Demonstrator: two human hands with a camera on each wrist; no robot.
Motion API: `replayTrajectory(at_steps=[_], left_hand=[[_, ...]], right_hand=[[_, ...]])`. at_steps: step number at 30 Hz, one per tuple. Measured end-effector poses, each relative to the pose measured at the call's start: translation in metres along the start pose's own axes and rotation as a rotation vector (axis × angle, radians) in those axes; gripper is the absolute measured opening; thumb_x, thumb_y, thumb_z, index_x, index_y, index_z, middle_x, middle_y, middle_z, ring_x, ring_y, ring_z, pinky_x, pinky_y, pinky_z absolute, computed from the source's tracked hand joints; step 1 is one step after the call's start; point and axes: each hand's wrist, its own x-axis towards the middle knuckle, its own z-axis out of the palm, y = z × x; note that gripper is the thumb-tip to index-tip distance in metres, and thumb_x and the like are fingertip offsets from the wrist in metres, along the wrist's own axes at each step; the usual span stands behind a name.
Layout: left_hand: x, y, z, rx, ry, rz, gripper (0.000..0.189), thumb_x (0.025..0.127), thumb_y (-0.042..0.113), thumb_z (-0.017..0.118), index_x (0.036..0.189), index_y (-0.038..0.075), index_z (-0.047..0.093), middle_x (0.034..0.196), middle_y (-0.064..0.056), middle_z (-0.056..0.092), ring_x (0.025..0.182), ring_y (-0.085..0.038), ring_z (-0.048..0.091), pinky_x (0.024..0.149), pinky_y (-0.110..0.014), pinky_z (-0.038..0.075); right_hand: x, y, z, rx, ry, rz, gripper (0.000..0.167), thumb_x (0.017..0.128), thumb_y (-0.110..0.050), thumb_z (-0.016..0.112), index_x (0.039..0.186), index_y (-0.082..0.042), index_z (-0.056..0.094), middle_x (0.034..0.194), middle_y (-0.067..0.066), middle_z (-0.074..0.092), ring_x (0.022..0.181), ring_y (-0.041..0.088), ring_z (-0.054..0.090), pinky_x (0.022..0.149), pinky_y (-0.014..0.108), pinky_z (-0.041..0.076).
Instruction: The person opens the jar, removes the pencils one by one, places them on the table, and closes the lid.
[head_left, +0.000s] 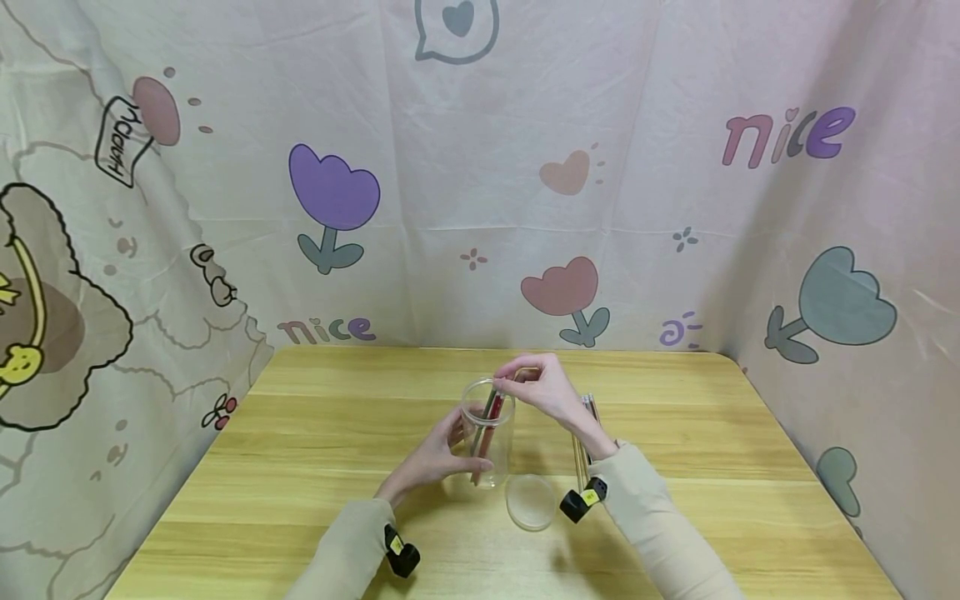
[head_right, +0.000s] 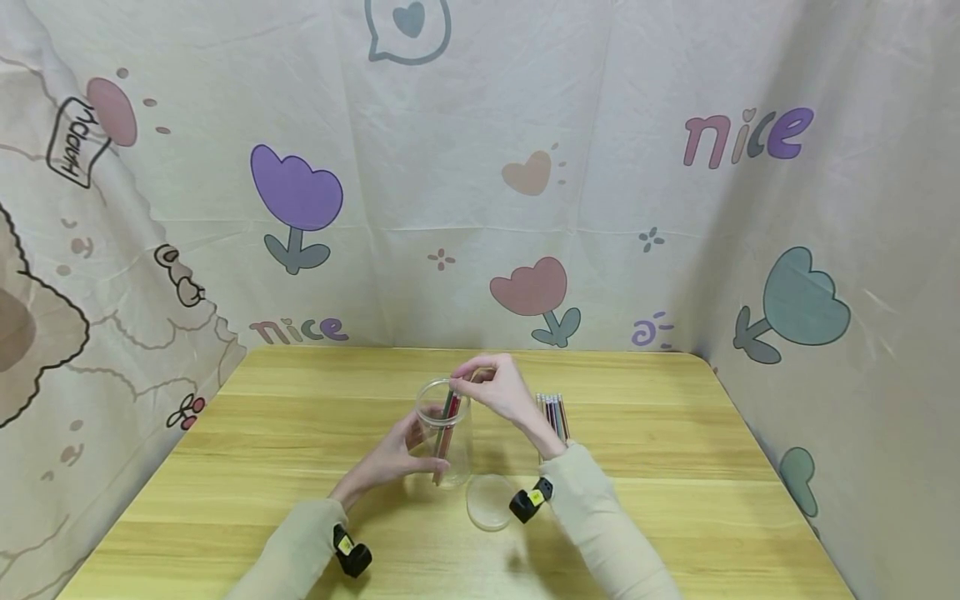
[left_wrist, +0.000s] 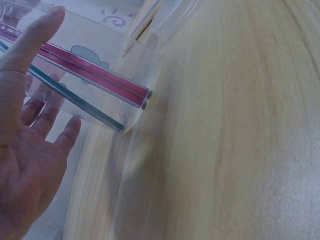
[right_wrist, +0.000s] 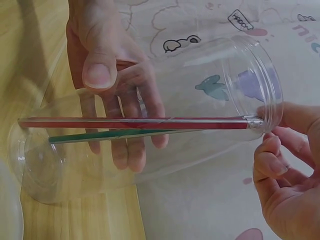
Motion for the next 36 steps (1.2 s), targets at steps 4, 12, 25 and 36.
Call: replayTrajectory(at_steps=[4,12,25,36], left_hand=[[-0.0001,-0.0004,-0.0002,0.0,-0.001,0.007,0.08,0.08,0.018,0.085,0.146,0.021,0.041,0.155,-0.009,0.047,0.148,-0.039,0.037,0.123,-0.065,0.026],[0.0005,-0.0023,-0.0002,-0.001,-0.003,0.018,0.08,0.08,0.017,0.085,0.147,0.019,0.041,0.154,-0.01,0.047,0.148,-0.038,0.037,0.124,-0.063,0.025],[0.0006,-0.0022,-0.0009,-0.01,-0.007,0.022,0.08,0.08,0.017,0.085,0.147,0.018,0.041,0.155,-0.01,0.046,0.148,-0.038,0.037,0.124,-0.064,0.025],[0.0004,-0.002,-0.0006,-0.001,-0.002,0.027,0.078,0.08,0.017,0.085,0.145,0.021,0.042,0.153,-0.009,0.048,0.148,-0.038,0.038,0.123,-0.064,0.026]], right_hand=[[-0.0001,0.0007,0.0019,-0.035,0.035,-0.048,0.013,0.087,-0.003,0.075,0.097,0.004,0.075,0.086,0.017,0.07,0.066,0.0,0.063,0.058,0.015,0.048],[-0.001,-0.0006,0.0048,-0.112,0.084,-0.081,0.008,0.086,-0.004,0.077,0.092,0.001,0.076,0.085,0.015,0.069,0.069,0.001,0.064,0.061,0.017,0.053],[-0.0011,-0.0039,0.0023,-0.138,0.032,-0.067,0.009,0.085,-0.005,0.078,0.092,-0.002,0.076,0.085,0.012,0.068,0.069,0.003,0.059,0.062,0.016,0.05],[0.0005,-0.0057,0.0009,-0.165,-0.022,-0.072,0.006,0.085,-0.007,0.078,0.09,-0.005,0.078,0.078,0.003,0.06,0.069,0.006,0.048,0.059,0.014,0.039]])
